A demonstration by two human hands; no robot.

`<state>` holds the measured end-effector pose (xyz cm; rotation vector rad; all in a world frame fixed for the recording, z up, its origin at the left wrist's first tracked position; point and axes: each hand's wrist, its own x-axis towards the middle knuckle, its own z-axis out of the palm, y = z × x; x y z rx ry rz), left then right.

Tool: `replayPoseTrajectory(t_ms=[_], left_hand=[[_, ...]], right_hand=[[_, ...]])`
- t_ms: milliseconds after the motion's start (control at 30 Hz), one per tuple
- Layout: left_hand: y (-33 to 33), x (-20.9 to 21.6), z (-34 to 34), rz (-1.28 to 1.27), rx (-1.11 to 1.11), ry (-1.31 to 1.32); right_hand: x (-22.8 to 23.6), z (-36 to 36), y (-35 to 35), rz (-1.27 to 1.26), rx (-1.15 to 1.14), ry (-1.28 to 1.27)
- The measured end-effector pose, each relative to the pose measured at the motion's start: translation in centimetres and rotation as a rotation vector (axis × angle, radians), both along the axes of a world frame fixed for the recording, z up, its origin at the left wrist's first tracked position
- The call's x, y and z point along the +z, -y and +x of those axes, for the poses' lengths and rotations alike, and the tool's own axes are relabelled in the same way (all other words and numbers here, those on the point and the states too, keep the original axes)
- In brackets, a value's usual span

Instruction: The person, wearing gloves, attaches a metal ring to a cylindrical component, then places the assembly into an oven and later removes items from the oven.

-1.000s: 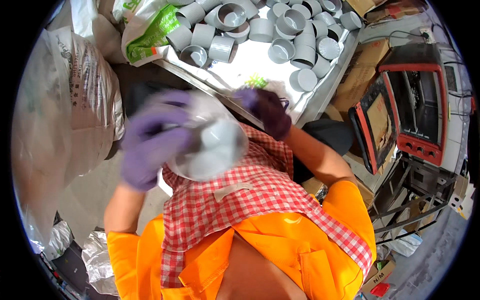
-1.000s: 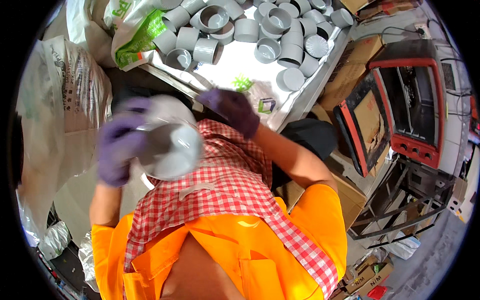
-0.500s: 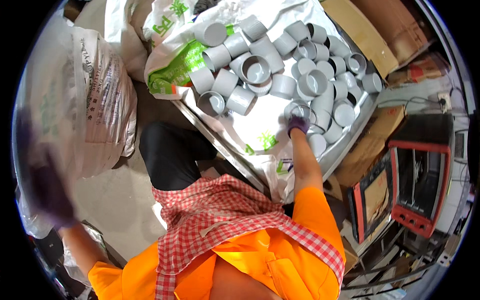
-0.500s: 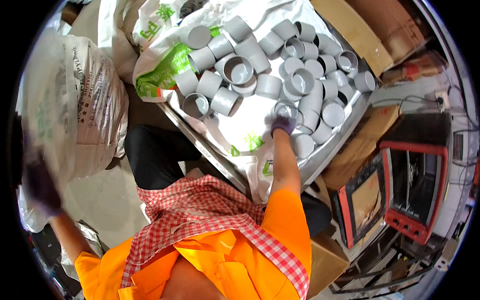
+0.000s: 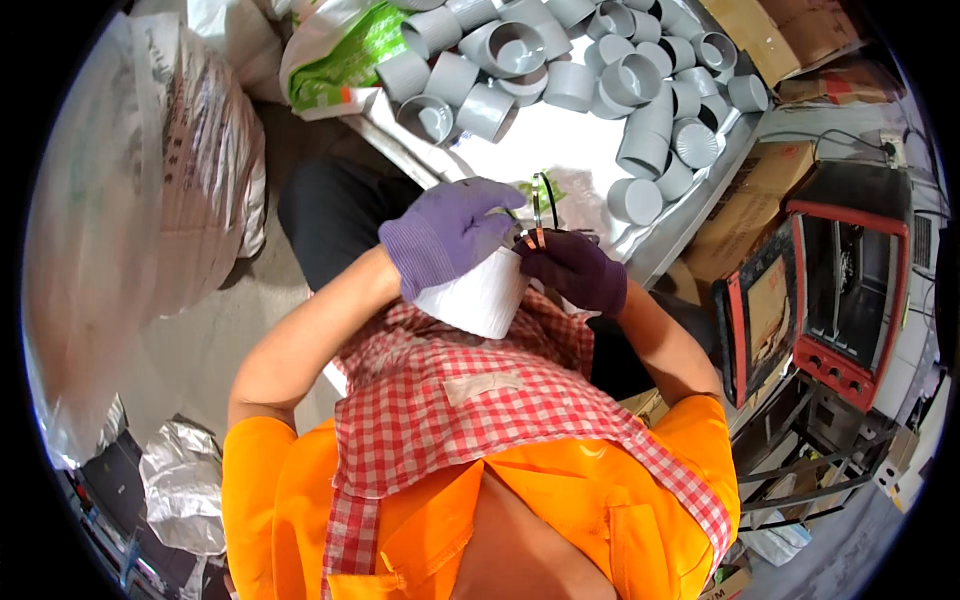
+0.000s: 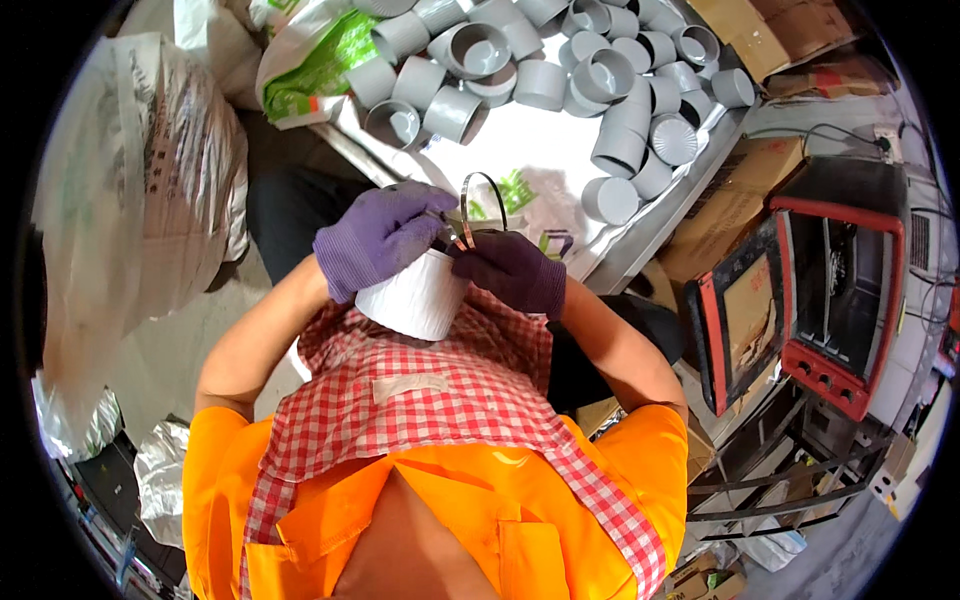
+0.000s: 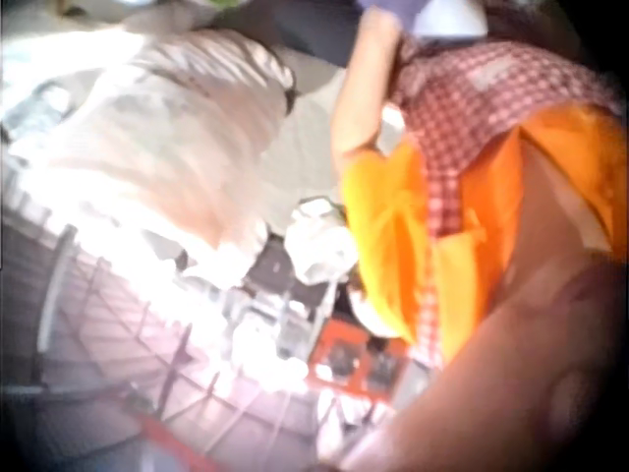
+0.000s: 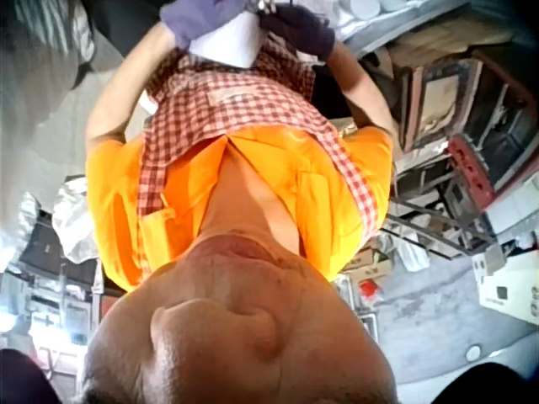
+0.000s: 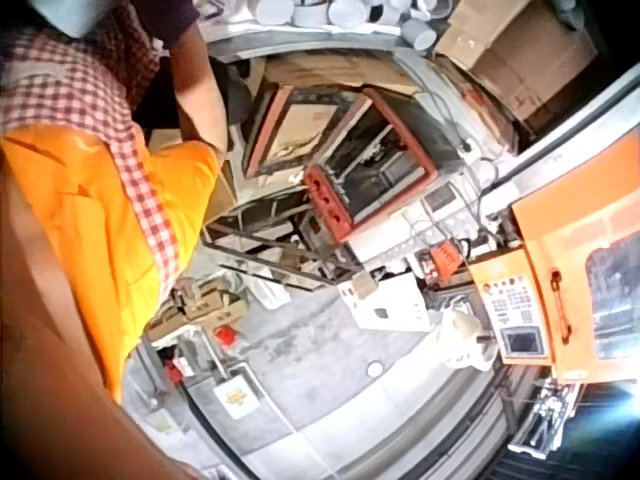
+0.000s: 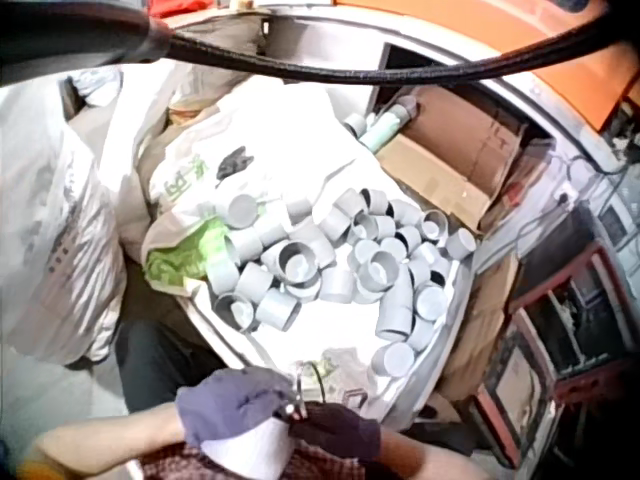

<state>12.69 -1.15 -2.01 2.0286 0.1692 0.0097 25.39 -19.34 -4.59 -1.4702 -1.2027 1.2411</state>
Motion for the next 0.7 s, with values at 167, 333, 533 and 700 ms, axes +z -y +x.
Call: replayPoseTrajectory(t_ms=[167,333,533,700], left_hand=[[-0.2,0.5,-6.3,0.036,-0.329,0.152],[0.0,-2.7,-11.6,0.100,-0.160,0.274],[2.4,-3.0,-11.9,-0.974,0.352,-0.255],[2.4,-1.6,-10.8,-1.458,0.275,-0.451]], right_hand=[[-0.8,-4.6,0.8,0.105,0.026,-0.020],[-0.9,-8.2,0.9,0.054,-0.104,-0.046],[-0.8,-9.1,1.0,0.183,-0.133,0.234],[-1.1,-10.7,2.0,-0.152,-0.540,-0.144]])
